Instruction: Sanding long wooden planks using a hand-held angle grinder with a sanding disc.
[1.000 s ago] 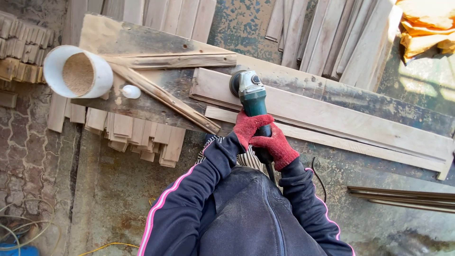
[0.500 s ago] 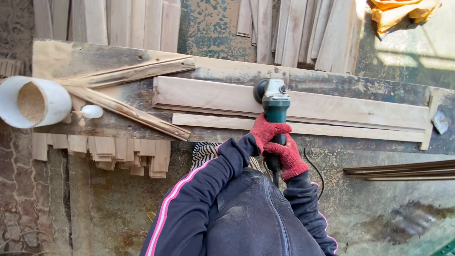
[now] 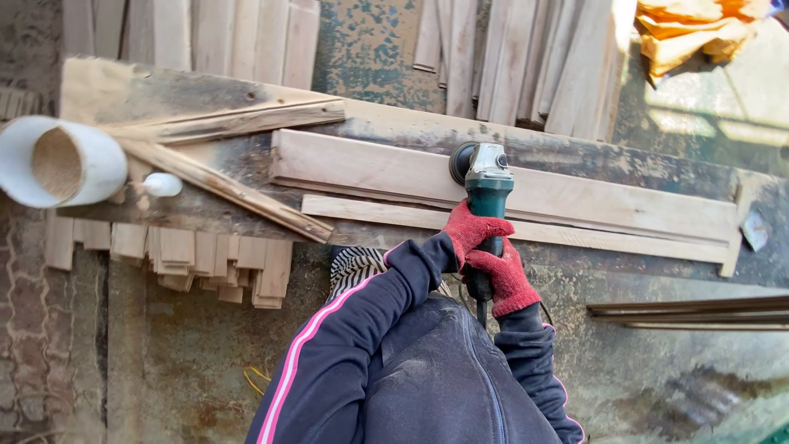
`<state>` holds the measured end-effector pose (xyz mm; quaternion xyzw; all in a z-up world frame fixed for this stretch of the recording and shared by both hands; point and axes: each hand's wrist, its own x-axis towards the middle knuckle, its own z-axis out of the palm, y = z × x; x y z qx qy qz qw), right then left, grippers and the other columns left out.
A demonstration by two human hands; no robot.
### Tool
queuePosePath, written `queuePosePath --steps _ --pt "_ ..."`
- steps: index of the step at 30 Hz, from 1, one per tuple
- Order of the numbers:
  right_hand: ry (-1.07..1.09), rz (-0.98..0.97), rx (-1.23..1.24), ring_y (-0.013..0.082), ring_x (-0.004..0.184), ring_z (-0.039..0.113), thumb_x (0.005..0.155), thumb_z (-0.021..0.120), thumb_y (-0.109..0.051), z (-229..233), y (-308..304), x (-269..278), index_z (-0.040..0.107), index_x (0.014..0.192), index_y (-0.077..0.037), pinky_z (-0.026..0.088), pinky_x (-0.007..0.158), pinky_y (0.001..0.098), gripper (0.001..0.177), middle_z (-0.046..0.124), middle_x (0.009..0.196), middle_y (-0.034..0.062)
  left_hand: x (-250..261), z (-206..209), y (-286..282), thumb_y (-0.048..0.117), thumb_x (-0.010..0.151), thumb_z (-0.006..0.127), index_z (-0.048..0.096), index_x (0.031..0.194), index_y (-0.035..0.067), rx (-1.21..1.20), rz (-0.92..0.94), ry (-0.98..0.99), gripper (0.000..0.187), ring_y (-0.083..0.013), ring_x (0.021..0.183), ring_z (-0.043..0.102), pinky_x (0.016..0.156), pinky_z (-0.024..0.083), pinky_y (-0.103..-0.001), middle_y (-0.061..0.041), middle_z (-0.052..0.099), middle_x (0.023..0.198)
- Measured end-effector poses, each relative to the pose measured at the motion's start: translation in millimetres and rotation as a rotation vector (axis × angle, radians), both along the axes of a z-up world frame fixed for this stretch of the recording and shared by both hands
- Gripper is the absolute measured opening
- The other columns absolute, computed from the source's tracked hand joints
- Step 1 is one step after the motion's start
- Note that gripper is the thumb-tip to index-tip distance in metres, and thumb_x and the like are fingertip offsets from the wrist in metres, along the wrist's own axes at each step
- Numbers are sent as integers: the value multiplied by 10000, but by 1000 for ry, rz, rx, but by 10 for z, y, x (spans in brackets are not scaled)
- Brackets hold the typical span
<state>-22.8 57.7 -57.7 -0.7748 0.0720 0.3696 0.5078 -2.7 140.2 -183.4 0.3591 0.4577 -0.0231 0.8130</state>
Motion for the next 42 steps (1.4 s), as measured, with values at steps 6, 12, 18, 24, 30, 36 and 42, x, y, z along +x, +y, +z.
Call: queuePosePath --steps 6,12,18,24,30,36,42 --pt "-14 157 -29 226 773 633 491 945 -144 -63 358 -206 734 984 -113 533 692 371 537 674 820 108 -387 10 416 117 440 1027 646 1182 25 -45 144 -16 839 -463 899 728 726 633 -572 -226 729 937" --pt "8 248 2 244 759 642 492 937 -125 -54 737 -430 719 995 -88 553 658 391 549 670 822 122 -755 -10 827 82 477 1006 646 1164 32 -81 268 -23 777 -460 825 734 667 640 -570 -230 725 879" --pt "112 296 81 350 667 680 521 924 -65 -298 1035 -511 677 1060 -21 594 544 495 594 654 817 201 -1099 6 1201 28 514 993 628 1174 11 -118 429 -46 754 -455 816 736 653 635 -573 -248 706 880" --pt "159 390 104 375 638 690 542 917 -45 -471 1402 -703 660 1085 -4 608 511 514 603 636 818 224 -1464 -128 1578 -1 562 985 619 1195 60 -164 550 -65 734 -431 776 751 621 648 -559 -215 715 883" --pt "164 464 122 343 612 691 515 931 -48 -271 1774 -927 665 1023 -13 607 490 470 574 633 771 209 -1776 6 1844 16 596 964 643 1178 96 -119 584 -49 670 -390 754 760 604 662 -530 -177 715 845" --pt "137 514 117 320 667 695 487 971 -85 -273 1767 -901 677 1031 -30 615 521 450 621 649 789 191 -1829 -221 1824 39 622 968 649 1201 118 -152 577 -2 666 -414 738 753 575 661 -587 -190 717 851" --pt "136 477 48 305 731 696 494 983 -124 -249 1361 -680 689 1060 -64 634 594 435 641 669 831 182 -1513 21 1540 17 602 961 650 1158 91 -180 503 -3 641 -394 723 761 601 658 -567 -208 722 816"
